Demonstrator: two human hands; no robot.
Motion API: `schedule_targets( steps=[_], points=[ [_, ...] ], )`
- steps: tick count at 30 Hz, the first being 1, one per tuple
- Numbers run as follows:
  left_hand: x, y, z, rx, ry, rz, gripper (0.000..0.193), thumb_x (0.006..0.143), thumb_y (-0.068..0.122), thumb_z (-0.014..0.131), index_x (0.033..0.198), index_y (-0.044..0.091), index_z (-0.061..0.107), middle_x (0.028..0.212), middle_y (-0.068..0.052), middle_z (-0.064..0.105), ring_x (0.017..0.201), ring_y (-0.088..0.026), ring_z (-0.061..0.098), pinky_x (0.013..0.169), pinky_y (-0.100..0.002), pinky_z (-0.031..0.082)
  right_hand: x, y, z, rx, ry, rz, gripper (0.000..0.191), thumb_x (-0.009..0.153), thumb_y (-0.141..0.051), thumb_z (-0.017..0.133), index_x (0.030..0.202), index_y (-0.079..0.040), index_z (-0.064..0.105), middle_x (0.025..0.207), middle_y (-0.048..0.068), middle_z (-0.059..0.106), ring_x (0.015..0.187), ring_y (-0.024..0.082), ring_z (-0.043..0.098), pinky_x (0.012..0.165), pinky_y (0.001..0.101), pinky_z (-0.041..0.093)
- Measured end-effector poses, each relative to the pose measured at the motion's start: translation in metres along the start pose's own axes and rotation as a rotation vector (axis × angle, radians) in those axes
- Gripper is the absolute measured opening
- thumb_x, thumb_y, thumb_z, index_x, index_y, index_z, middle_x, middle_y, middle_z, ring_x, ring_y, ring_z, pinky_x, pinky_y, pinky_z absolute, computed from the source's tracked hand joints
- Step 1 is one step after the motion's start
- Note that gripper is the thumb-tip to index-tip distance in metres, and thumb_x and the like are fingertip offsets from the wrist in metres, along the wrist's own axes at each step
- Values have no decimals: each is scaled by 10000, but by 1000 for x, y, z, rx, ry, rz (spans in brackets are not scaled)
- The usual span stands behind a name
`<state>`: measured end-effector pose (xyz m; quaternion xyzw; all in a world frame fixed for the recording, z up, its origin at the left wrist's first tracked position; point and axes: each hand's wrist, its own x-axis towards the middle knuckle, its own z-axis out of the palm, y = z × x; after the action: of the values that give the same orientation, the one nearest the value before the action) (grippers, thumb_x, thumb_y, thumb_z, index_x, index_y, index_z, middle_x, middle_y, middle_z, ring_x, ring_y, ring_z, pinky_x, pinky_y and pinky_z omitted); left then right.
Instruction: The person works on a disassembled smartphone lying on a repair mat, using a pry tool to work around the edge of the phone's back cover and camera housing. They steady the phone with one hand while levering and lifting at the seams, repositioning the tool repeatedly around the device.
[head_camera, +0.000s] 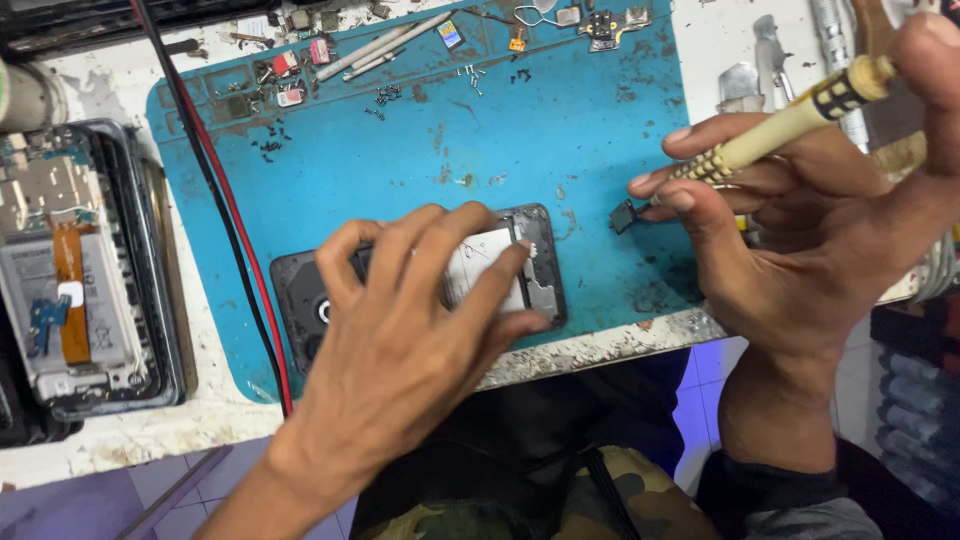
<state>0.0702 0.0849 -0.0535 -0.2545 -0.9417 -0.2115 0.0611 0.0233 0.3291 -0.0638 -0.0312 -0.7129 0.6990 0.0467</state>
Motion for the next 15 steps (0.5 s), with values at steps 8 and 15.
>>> schedule_targets(
  steps=[8,15],
  points=[
    [1,-1,15,69,-32,-29,568,991,556,707,1371,140,636,1392,-127,544,1290,-279,497,1030,-574,265,1,17,-11,-443,-255,-466,220,1109,141,627,1237,127,449,1126,287,638,963,317,755,840,368,699],
    [-2,-1,16,104,-61,-80,777,961,688,621,1506,136,570,1365,-101,558,1246,-257,509,1036,-582,230,-8,19,-8,-447,-194,-428,97,1137,86,648,1158,142,571,1125,253,661,1001,304,777,895,352,707]
  ],
)
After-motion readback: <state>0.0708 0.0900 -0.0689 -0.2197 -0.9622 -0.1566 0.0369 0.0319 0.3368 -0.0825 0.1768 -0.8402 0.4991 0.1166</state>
